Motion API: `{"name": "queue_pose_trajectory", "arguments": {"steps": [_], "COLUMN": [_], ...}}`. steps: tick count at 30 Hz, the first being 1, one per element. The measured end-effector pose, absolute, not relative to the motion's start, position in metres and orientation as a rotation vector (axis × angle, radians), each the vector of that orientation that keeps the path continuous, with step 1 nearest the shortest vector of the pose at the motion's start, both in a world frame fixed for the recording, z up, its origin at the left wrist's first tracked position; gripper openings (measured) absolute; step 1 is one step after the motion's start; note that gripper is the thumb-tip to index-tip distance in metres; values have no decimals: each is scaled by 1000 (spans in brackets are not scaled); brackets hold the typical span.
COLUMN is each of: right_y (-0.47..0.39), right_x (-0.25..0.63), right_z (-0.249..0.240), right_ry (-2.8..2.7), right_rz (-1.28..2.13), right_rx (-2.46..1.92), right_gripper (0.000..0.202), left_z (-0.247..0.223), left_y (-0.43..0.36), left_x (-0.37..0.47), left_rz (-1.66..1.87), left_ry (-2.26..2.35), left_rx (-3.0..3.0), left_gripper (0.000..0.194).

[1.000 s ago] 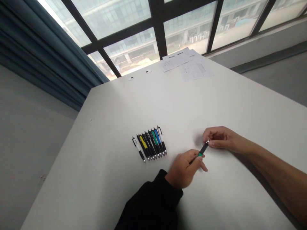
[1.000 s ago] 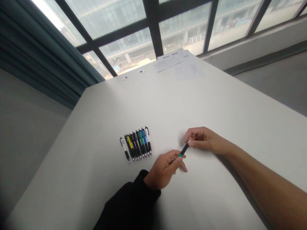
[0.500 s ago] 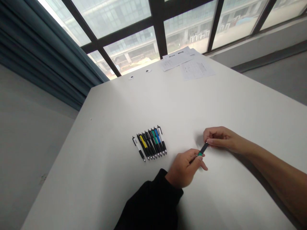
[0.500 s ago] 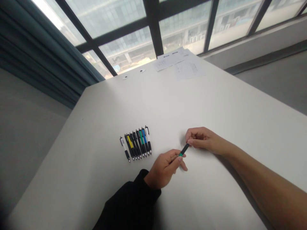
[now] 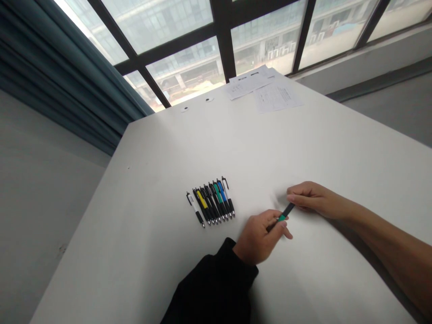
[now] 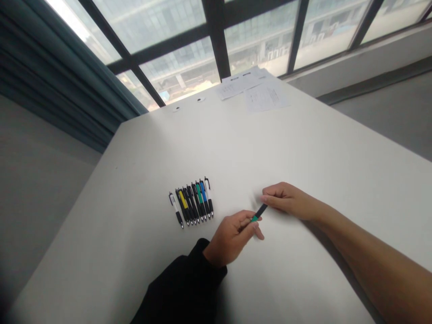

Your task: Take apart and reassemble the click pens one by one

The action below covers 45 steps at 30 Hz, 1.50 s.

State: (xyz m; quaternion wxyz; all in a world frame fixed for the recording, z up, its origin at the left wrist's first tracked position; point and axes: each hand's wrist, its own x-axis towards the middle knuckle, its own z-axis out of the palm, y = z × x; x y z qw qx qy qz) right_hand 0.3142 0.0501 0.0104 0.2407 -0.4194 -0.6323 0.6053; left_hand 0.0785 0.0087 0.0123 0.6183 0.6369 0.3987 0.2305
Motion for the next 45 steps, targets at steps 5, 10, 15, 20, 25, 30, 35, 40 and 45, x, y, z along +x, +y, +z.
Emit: {"name": "queue_pose_trajectory", "arguments": {"steps": [5, 10, 15, 20, 25, 30, 35, 40, 45], "right_y": [51, 51, 50, 31, 9, 9, 11, 10, 11], "right_x": [312, 311, 312, 281, 232, 228, 234, 234, 234], "right_z": [9, 8, 12, 13, -1, -9, -8, -10, -12], "right_ry": [-1753, -1728, -1577, -1487, -1130, -1006, -901, -949, -936], "right_rz": [1611, 1577, 1701, 2146, 2317, 2257, 2264, 2266, 2272], "right_rx": [-1209, -1263, -1205, -869, -590, -617, -728, -704, -710], "right_gripper": [60, 60, 57, 57, 36, 27, 29, 31, 32], "left_z": [18, 21, 20, 15, 8, 5, 3, 6, 8], "left_y": [9, 12, 22, 30, 31, 29, 29, 29, 28], "left_x": [79, 76, 68, 67, 68, 69, 68, 68, 69], "left_rz": [569, 644, 1045, 1360, 1299, 1172, 1202, 1125, 1142], "left_ry": [929, 980, 1182, 1072, 941, 856, 831, 765, 778], "left_rx": [1539, 1635, 1395, 941, 777, 752, 738, 707, 652], "left_gripper": [25, 24, 20, 51, 50, 59, 64, 58, 63]}}
